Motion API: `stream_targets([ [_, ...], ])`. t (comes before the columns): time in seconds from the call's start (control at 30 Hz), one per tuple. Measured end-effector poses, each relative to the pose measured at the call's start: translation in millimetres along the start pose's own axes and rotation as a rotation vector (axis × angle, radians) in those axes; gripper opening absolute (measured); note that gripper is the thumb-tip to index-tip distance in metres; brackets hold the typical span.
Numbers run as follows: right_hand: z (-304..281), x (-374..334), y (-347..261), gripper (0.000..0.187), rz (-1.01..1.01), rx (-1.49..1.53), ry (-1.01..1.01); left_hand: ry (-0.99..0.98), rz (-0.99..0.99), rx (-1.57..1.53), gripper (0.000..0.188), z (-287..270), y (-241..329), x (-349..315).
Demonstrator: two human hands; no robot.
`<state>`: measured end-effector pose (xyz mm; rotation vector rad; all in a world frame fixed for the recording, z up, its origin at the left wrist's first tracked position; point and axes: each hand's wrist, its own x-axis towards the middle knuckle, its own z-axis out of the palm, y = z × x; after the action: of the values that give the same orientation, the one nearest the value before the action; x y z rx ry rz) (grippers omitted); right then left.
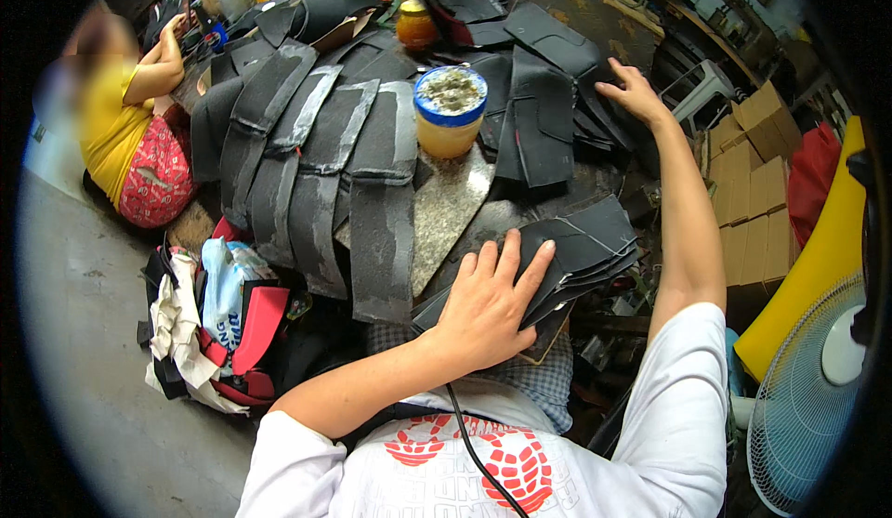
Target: The person repeatedly picks up black leather pieces from a pile, turns them over to inspect edges and surfaces, and places them back. A red leather piece is also briefly handled and inspected. The person uses a pen to mark or point at details on some pieces.
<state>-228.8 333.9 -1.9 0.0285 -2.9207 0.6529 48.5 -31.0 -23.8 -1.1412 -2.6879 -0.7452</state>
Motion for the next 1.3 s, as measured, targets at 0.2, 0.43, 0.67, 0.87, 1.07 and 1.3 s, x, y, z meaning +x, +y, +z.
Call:
stream_targets([
  [0.2, -6.3, -86.1, -69.9, 0.081, -0.315, -0.183, 0.443, 0.101, -0.062, -0.036, 0.098, 6.1, 4.1, 1.6],
  [0.43, 1.8, -218.6, -187.2, 0.055, -0.580, 0.015, 0.014, 0.069, -0.059, -0.039, 0.098, -12.2, 7.5, -13.4],
  [0.67, 27.5, -232.1, -225.5, 0.043, -0.644, 0.189, -0.073, 0.063, -0.111, -0.041, 0.051, -67.5, -24.0, -55.6],
  [0.87, 56.4, -239.0, -255.8, 0.036, -0.783, 0.165, -0.087, 0.144, -0.497, 0.272, 0.015, -100.4, -69.4, -101.0],
  [1.07, 75.3, -237.0, -265.5, 0.033, -0.700, 0.197, -0.131, 0.037, -0.678, 0.031, 0.023, -101.7, -96.5, -132.0],
  [1.3, 69.0, -261.8, -263.9, 0.030, -0.674, 0.274, -0.065, 0.054, -0.743, -0.073, 0.035, -79.3, -82.2, -126.7],
])
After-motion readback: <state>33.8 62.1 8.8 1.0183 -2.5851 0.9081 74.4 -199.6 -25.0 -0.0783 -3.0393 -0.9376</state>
